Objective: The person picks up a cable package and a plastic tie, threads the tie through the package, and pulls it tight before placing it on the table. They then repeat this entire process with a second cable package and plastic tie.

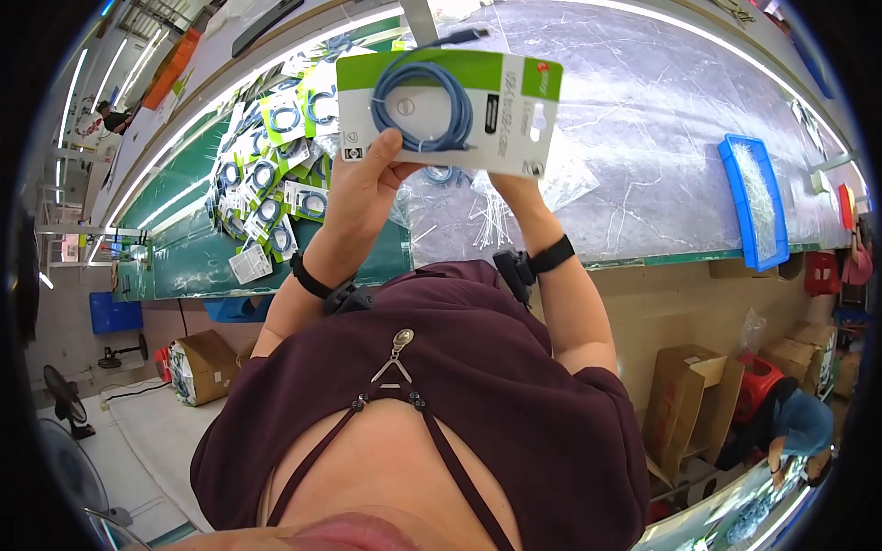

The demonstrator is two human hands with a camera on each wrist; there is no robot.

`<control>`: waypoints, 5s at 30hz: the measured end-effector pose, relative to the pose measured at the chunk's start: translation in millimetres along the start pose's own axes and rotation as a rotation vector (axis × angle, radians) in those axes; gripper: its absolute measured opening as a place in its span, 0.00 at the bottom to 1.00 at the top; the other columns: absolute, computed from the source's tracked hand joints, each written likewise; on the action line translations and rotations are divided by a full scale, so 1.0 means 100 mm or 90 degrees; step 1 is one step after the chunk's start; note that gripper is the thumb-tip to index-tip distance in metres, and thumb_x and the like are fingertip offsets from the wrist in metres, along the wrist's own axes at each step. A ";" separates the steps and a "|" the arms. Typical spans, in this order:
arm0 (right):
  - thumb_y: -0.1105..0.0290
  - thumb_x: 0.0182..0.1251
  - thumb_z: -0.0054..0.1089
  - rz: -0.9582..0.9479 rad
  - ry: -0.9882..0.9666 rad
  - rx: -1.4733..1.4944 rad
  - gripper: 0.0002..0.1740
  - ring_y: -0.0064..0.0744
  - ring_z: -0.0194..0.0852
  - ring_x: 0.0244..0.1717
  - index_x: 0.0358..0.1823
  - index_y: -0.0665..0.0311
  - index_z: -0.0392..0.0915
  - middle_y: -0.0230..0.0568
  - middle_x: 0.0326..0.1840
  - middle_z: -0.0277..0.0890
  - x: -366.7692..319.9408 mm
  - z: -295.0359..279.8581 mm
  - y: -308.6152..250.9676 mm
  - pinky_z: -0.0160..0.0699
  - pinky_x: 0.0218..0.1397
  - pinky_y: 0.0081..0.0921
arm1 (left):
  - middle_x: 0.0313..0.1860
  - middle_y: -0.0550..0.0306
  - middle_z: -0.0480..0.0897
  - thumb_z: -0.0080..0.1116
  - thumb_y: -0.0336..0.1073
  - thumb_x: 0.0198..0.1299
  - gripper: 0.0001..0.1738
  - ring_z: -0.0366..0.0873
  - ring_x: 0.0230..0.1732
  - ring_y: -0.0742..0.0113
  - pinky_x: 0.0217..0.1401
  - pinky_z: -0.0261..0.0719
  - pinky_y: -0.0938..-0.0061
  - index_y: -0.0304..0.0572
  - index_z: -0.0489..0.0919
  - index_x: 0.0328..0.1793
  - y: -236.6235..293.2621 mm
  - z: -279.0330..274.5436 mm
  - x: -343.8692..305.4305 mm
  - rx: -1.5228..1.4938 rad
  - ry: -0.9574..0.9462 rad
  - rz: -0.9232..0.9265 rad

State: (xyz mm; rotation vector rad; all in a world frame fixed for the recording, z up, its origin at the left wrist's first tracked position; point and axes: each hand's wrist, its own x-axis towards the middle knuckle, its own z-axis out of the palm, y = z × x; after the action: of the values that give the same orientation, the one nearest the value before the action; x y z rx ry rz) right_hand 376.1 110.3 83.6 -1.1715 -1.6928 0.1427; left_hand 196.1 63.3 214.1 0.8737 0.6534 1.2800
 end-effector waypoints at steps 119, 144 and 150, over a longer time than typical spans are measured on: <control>0.78 0.51 0.63 -0.078 -0.084 0.051 0.09 0.37 0.71 0.33 0.33 0.65 0.73 0.38 0.27 0.73 0.11 -0.34 -0.78 0.69 0.40 0.31 | 0.45 0.49 0.80 0.50 0.33 0.66 0.13 0.82 0.44 0.60 0.47 0.86 0.68 0.34 0.73 0.52 -0.59 -0.49 0.08 -0.124 0.079 -0.191; 0.71 0.53 0.63 -0.008 -0.151 0.058 0.09 0.36 0.66 0.32 0.37 0.53 0.81 0.32 0.24 0.68 0.08 -0.28 -0.69 0.61 0.45 0.33 | 0.44 0.52 0.80 0.58 0.25 0.58 0.15 0.82 0.42 0.63 0.43 0.86 0.72 0.35 0.73 0.52 -0.52 -0.42 0.03 -0.010 0.102 -0.085; 0.69 0.52 0.65 -0.013 -0.144 0.051 0.09 0.34 0.66 0.33 0.37 0.52 0.81 0.32 0.23 0.68 0.05 -0.30 -0.70 0.61 0.45 0.32 | 0.44 0.51 0.80 0.58 0.25 0.59 0.15 0.82 0.42 0.63 0.43 0.86 0.72 0.35 0.73 0.52 -0.55 -0.40 -0.01 -0.011 0.097 -0.085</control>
State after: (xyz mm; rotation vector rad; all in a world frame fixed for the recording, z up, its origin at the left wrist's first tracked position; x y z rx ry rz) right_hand 355.7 65.2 142.0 -1.1104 -1.8783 0.3377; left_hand 192.4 66.3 146.3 0.7104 0.8065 1.2381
